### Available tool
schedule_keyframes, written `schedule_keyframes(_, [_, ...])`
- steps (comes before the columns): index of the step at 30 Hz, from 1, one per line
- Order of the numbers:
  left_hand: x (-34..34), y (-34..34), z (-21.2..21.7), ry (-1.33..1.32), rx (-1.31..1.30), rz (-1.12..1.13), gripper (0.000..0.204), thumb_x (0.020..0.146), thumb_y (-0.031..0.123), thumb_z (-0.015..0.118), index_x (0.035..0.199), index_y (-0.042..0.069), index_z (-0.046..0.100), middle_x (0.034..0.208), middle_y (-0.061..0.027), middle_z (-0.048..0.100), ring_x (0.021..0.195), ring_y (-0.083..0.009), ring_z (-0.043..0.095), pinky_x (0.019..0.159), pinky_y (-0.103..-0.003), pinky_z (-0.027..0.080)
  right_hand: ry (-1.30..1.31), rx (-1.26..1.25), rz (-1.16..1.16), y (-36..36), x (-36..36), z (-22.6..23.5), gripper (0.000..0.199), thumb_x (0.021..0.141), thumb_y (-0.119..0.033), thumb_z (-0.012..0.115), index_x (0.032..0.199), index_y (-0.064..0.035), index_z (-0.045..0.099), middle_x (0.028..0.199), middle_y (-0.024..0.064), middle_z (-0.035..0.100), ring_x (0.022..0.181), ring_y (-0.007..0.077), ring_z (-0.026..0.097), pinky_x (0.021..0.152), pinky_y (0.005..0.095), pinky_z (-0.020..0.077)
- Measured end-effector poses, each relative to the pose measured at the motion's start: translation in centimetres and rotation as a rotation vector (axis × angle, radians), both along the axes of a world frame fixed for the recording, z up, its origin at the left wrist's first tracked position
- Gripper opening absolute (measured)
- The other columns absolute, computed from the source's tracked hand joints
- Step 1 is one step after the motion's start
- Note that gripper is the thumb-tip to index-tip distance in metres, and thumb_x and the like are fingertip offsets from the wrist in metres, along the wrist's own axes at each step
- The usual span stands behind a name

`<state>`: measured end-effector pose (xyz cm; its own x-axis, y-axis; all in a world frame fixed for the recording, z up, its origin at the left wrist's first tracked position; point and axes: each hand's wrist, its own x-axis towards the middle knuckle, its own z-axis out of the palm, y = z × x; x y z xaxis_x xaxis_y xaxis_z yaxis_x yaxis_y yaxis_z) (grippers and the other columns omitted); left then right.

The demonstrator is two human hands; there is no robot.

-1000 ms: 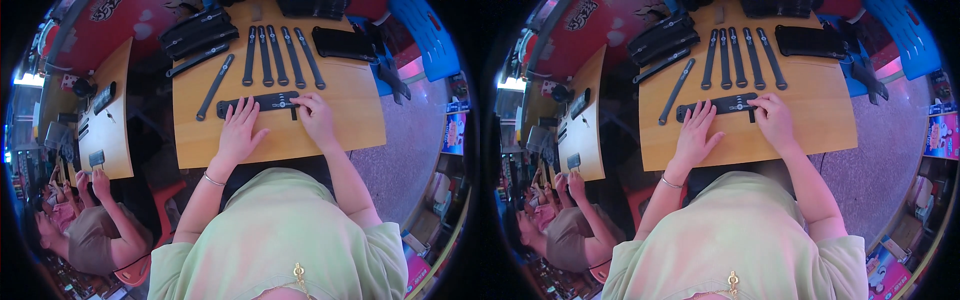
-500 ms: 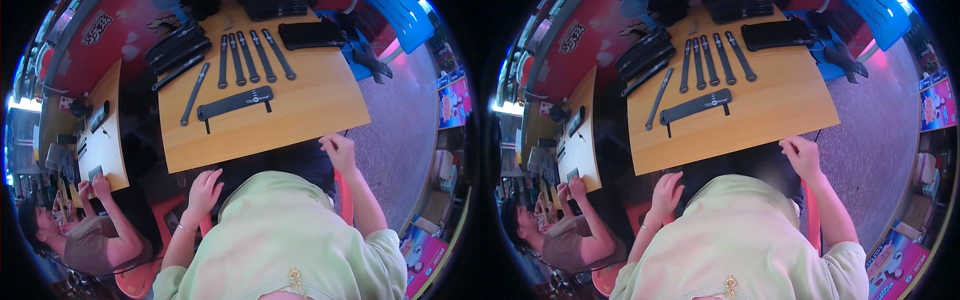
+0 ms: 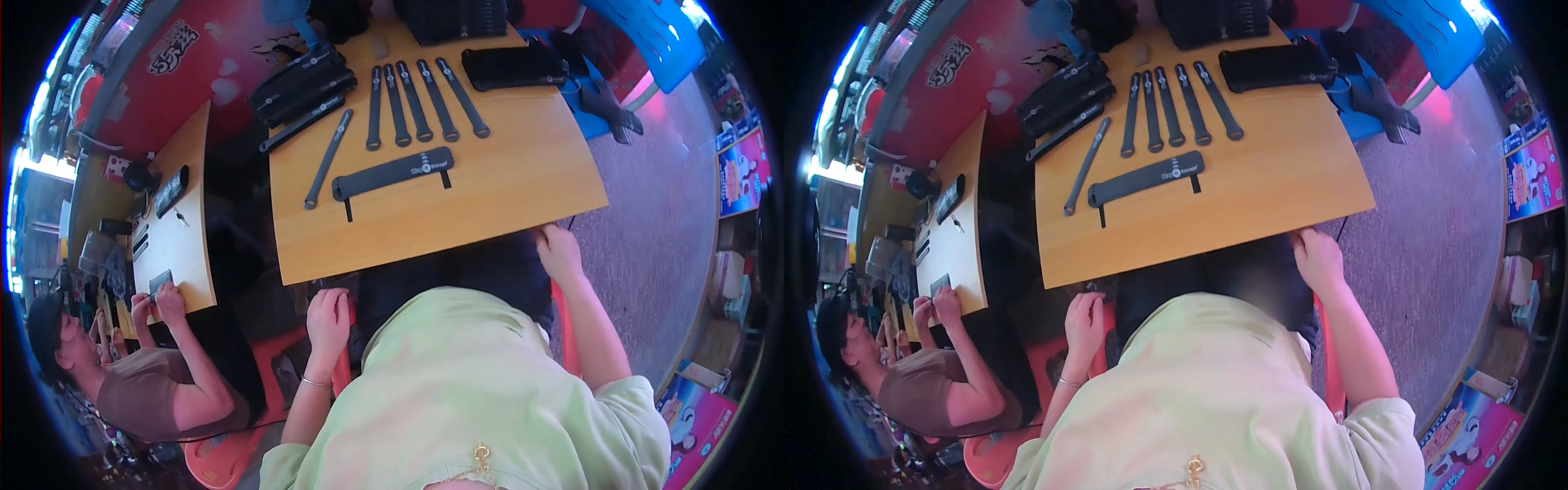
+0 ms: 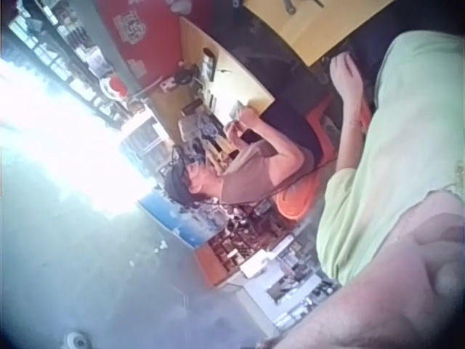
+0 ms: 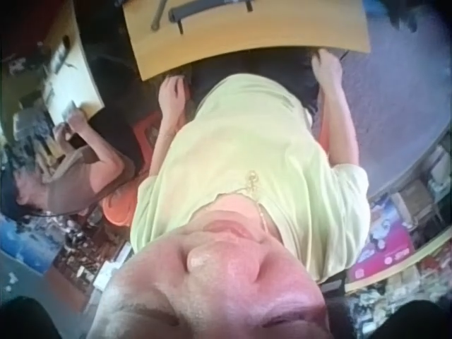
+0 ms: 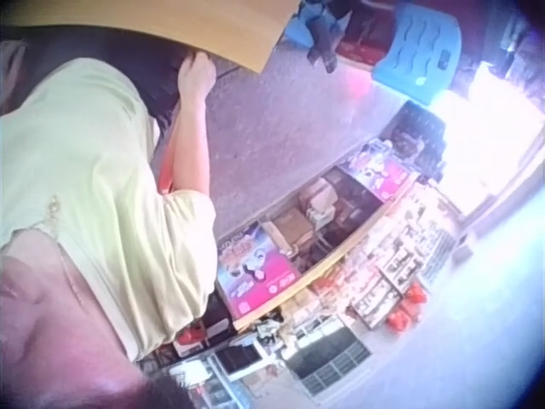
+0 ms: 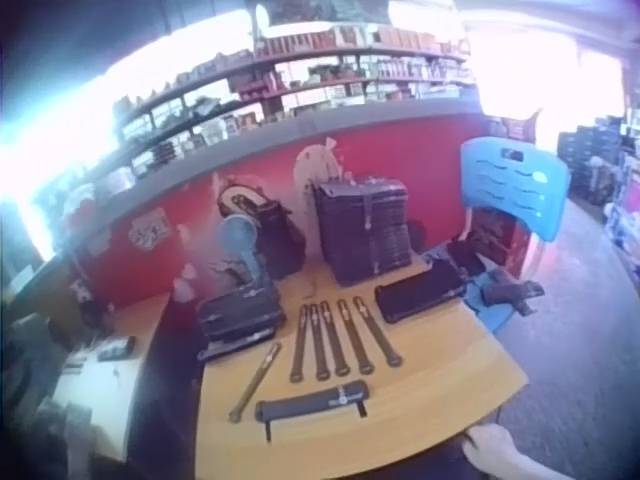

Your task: The recorder is stacking Velcro storage straps onto a black mounting fixture at a workstation.

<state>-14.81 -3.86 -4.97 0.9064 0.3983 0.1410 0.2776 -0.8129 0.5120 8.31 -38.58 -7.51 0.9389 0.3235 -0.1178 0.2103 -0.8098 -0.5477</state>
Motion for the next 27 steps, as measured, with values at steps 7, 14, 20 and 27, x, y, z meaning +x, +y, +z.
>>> schedule_keyframes(7, [0.4, 0.2, -0.2, 0.014, 0.008, -0.023, 0.011, 0.087, 0.009, 0.055, 0.09, 0.002, 0.062, 0.085, -0.0131, 0.059, 0.081, -0.0316, 0.058, 0.073, -0.038, 0.046, -0.013, 0.022, -0.022, -0.2, 0.6, -0.2, 0.022, 0.085, -0.015, 0.054, 0.102, -0.005, 0.062, 0.104, 0.0171, 0.062, 0.095, 0.0357, 0.06, 0.08, 0.0438, 0.0477])
schedule_keyframes(14, [0.6, 0.1, -0.6, 0.107, -0.004, -0.038, 0.012, 0.087, 0.013, 0.056, 0.092, 0.004, 0.062, 0.083, -0.0133, 0.058, 0.08, -0.0319, 0.057, 0.071, -0.039, 0.046, 0.037, 0.112, -0.116, -1.1, 1.3, -1.1, 0.027, 0.085, -0.016, 0.054, 0.109, -0.0044, 0.06, 0.113, 0.0159, 0.059, 0.102, 0.0342, 0.058, 0.085, 0.042, 0.0466])
schedule_keyframes(20, [0.6, -0.7, 0.0, 0.196, -0.029, 0.03, 0.012, 0.086, 0.016, 0.059, 0.092, 0.006, 0.062, 0.083, -0.0118, 0.058, 0.077, -0.031, 0.058, 0.068, -0.039, 0.047, 0.059, 0.159, -0.111, -1.3, 1.3, -1.6, 0.029, 0.086, -0.016, 0.054, 0.113, -0.0044, 0.058, 0.115, 0.0176, 0.058, 0.105, 0.036, 0.057, 0.088, 0.0427, 0.0453])
schedule_keyframes(27, [0.3, -0.4, -0.6, 0.151, 0.013, -0.017, 0.015, 0.083, 0.02, 0.063, 0.091, 0.007, 0.063, 0.083, -0.0093, 0.061, 0.077, -0.0269, 0.061, 0.068, -0.035, 0.048, 0.006, 0.131, -0.028, -1.4, 1.7, -3.3, 0.034, 0.087, -0.02, 0.053, 0.116, -0.0041, 0.055, 0.118, 0.021, 0.056, 0.109, 0.0372, 0.054, 0.091, 0.0437, 0.0442])
